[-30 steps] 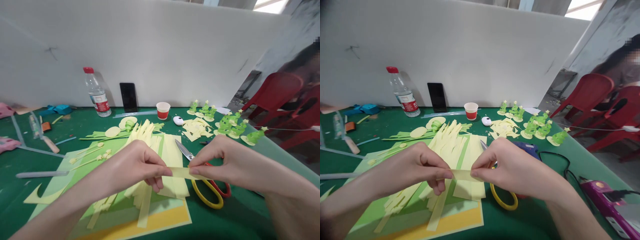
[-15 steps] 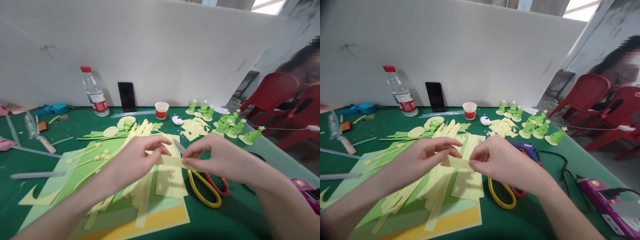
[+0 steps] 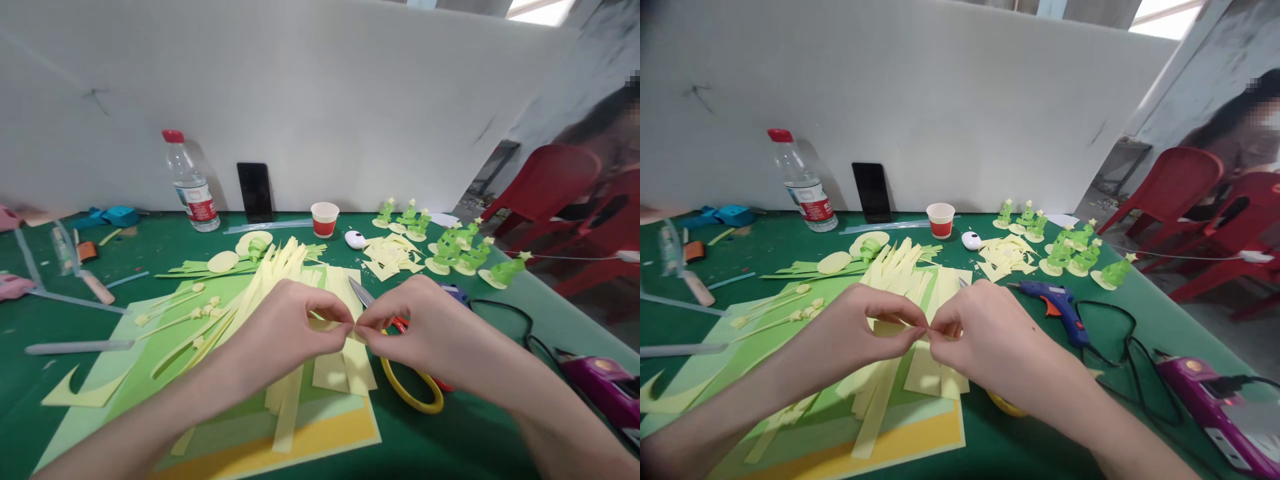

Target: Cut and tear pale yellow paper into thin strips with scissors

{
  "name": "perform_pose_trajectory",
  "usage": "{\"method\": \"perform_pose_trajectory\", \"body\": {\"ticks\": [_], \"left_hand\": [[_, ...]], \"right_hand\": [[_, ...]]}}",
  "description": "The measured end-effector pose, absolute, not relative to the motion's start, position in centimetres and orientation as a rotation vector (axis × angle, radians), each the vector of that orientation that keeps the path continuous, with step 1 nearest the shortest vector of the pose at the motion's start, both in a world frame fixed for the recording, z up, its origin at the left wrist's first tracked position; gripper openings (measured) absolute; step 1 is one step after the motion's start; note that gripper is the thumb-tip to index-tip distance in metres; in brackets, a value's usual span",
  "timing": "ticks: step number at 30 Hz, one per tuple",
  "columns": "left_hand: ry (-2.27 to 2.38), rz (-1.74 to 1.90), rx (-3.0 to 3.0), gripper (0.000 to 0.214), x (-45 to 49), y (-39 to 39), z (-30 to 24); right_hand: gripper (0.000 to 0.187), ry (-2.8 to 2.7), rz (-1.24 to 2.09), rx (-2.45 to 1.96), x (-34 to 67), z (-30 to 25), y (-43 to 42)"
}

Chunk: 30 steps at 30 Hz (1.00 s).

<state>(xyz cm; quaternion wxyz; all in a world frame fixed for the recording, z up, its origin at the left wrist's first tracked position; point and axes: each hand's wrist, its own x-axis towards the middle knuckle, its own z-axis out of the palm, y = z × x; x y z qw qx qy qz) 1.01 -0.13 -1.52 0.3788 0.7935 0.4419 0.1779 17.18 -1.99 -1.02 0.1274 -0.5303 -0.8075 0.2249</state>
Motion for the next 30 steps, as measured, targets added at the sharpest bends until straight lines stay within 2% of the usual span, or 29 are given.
{"method": "perform_pose_trajectory", "body": {"ticks": [11,14,18,20,24,27,30], "left_hand": [[1.376,0.568,2.061,0.01,-1.3,2.8,-1.8],[1.336,0.644,1.978,0.019,-1.7,3.3,-1.8],[1.076,0.593,1.952,0.028,-0.5,1.8,-1.8],[1.079,0.527,2.006,0.022,0.2,0.9,-2.0],[1.121,0.567,1.993,0.025,0.9,0.1,-2.2],[1.139,0.574,1.995,0.021,0.8,0.2,-2.0],[1.133,0.575,1.99,0.022,0.7,0.4,-1.8]], "right_hand": [[0.022,-2.341,0.64,-1.539,20.1,0.1,-1.5],[0.023,-2.331,0.677,-1.514,20.5,0.6,-1.3],[0.02,-2.307,0.794,-1.489,19.8,0.2,-0.7],[0.017,-2.228,0.89,-1.471,19.3,-0.3,-0.3],[0.009,-2.011,1.149,-1.395,18.6,-1.1,0.6],[0.003,-1.963,1.219,-1.339,18.3,-1.4,0.9],[0.005,-1.963,1.262,-1.286,18.2,-1.4,0.9]]}}
